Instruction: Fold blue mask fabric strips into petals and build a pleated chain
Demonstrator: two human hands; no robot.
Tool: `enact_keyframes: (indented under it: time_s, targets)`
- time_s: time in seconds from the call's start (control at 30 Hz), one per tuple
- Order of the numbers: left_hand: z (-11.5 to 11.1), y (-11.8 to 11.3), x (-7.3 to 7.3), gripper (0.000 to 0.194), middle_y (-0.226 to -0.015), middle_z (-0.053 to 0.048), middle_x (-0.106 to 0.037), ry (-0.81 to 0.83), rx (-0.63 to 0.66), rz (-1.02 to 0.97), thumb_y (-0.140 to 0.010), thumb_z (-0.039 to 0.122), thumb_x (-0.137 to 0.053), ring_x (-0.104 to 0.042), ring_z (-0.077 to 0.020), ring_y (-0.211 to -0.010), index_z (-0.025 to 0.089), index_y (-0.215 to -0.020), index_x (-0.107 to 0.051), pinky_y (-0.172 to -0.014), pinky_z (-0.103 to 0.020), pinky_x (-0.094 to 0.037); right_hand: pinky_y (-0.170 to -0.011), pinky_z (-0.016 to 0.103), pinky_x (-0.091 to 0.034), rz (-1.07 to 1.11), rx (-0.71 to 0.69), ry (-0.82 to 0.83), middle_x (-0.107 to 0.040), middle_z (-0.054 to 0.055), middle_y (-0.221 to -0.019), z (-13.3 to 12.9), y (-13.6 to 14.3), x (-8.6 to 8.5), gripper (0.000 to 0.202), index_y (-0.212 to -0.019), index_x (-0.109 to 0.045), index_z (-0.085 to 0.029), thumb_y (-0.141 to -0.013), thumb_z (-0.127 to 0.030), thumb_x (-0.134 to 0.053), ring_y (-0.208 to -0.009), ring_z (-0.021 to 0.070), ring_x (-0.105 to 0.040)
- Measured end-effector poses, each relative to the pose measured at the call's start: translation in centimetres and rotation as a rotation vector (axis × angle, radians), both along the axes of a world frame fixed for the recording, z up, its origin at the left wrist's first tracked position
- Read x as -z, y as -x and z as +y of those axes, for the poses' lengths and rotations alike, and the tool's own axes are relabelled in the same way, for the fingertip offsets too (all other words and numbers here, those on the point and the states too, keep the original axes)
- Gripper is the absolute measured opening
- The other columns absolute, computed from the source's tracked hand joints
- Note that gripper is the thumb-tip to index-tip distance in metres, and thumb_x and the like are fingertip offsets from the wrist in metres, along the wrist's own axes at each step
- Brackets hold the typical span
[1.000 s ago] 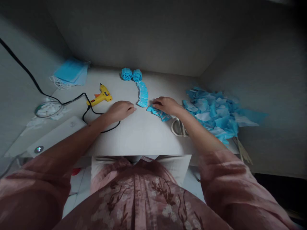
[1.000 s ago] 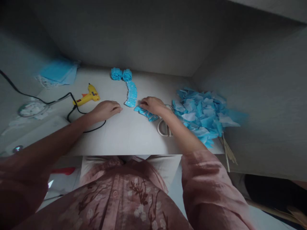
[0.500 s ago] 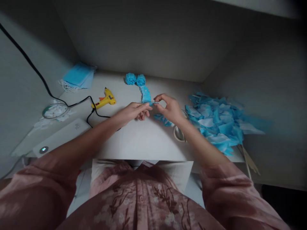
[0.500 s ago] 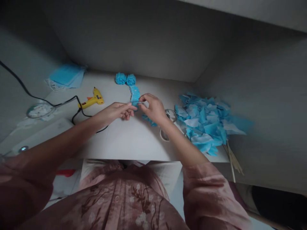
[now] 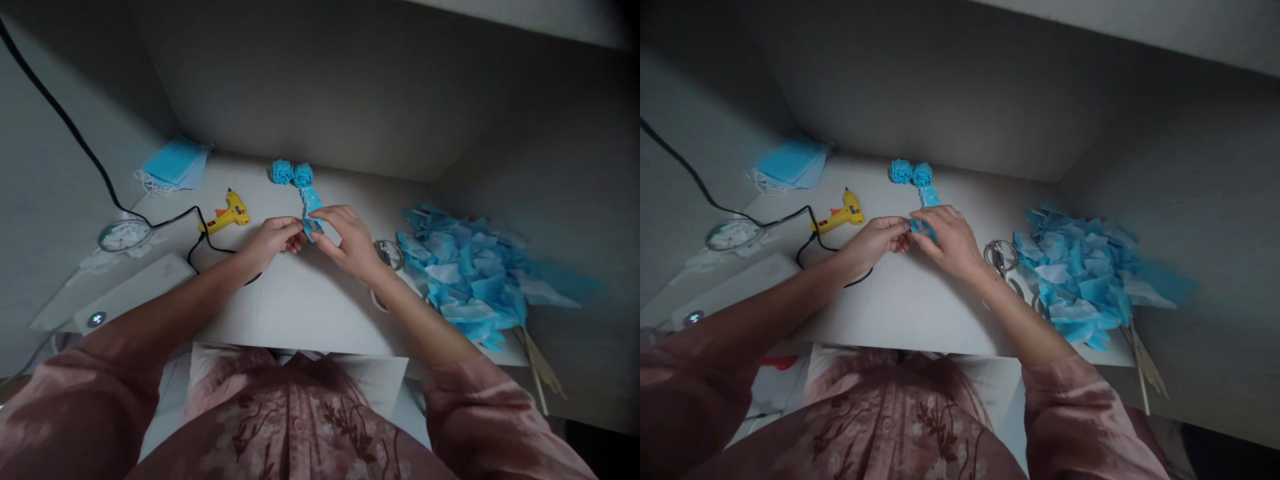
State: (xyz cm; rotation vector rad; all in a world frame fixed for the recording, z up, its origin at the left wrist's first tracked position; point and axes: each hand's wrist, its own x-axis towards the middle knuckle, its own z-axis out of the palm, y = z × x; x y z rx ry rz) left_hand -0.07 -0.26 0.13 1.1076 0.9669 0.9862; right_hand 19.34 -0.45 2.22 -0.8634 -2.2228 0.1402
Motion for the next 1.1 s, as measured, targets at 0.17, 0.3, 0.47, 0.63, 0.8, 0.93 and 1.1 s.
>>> enact_keyframes:
  time_s: [0.17, 0.3, 0.47, 0.63, 0.8, 0.93, 1.1]
  targets:
    - [0.3, 0.6, 0.0, 0.021, -0.07, -0.002, -0.064, -0.103, -0.016, 0.069, -0.086, 0.032, -0.062, -0.054, -0.0078, -0.055, 0.014, -0.075, -0.063, -0.055, -0.022, -0.041, -0.093, 0.038, -0.052, 0.352, 0.035, 0.446, -0.073, 0.011, -0.121, 1.8, 0.7, 0.9, 0.042, -0.125, -0.066, -0.019, -0.095, -0.046, -0.056, -0.111, 0.0225, -0.067]
    - [0.3, 1.1, 0.2, 0.02, -0.069, -0.001, -0.063, -0.15, -0.019, 0.122, -0.085, 0.031, -0.06, -0.052, -0.0077, -0.056, 0.015, -0.074, -0.062, -0.056, -0.021, -0.041, -0.088, 0.034, -0.052, 0.469, 0.007, 0.718, -0.075, 0.008, -0.111, 1.9, 1.3, 2.4, 0.046, -0.118, -0.071, -0.018, -0.089, -0.053, -0.062, -0.098, 0.0191, -0.068]
    - [0.0, 1.4, 0.6, 0.021, -0.069, -0.001, -0.062, -0.133, 0.018, 0.13, -0.085, 0.031, -0.059, -0.052, -0.0081, -0.057, 0.014, -0.073, -0.062, -0.058, -0.022, -0.042, -0.082, 0.031, -0.05, 0.551, -0.026, 0.809, -0.074, 0.003, -0.091, 0.9, 1.3, 3.4, 0.042, -0.112, -0.074, -0.02, -0.081, -0.048, -0.074, -0.083, 0.0152, -0.065]
    - [-0.5, 1.4, 0.4, 0.03, -0.075, -0.003, -0.064, -0.097, 0.035, 0.078, -0.091, 0.04, -0.052, -0.056, -0.0094, -0.059, 0.015, -0.078, -0.062, -0.056, -0.023, -0.043, -0.083, 0.033, -0.05, 0.609, 0.019, 0.798, -0.074, 0.004, -0.094, 0.8, 1.4, 3.8, 0.037, -0.108, -0.075, -0.02, -0.081, -0.046, -0.075, -0.081, 0.0151, -0.063]
    - [-0.6, 1.2, 0.4, 0.013, -0.065, 0.002, -0.059, -0.109, 0.085, 0.145, -0.081, 0.027, -0.064, -0.05, -0.007, -0.053, 0.016, -0.076, -0.061, -0.053, -0.021, -0.04, -0.083, 0.034, -0.051, 0.616, 0.02, 0.78, -0.073, 0.003, -0.092, 0.6, 1.7, 4.0, 0.037, -0.108, -0.075, -0.022, -0.081, -0.048, -0.074, -0.081, 0.016, -0.063]
    - [-0.5, 1.1, 0.6, 0.016, -0.064, 0.002, -0.058, -0.121, 0.033, 0.148, -0.083, 0.025, -0.062, -0.049, -0.0063, -0.052, 0.016, -0.07, -0.058, -0.052, -0.02, -0.038, -0.083, 0.034, -0.052, 0.653, -0.016, 0.824, -0.072, 0.003, -0.09, 0.3, 1.9, 3.8, 0.038, -0.108, -0.075, -0.023, -0.081, -0.05, -0.075, -0.081, 0.0158, -0.062]
    - [-0.2, 1.3, 0.9, 0.019, -0.062, 0.003, -0.057, -0.123, 0.05, 0.177, -0.084, 0.027, -0.061, -0.049, -0.0063, -0.052, 0.017, -0.068, -0.055, -0.051, -0.02, -0.038, -0.084, 0.033, -0.051, 0.662, -0.013, 0.873, -0.073, 0.003, -0.096, 0.0, 1.9, 3.1, 0.037, -0.11, -0.077, -0.023, -0.085, -0.049, -0.069, -0.084, 0.0149, -0.062]
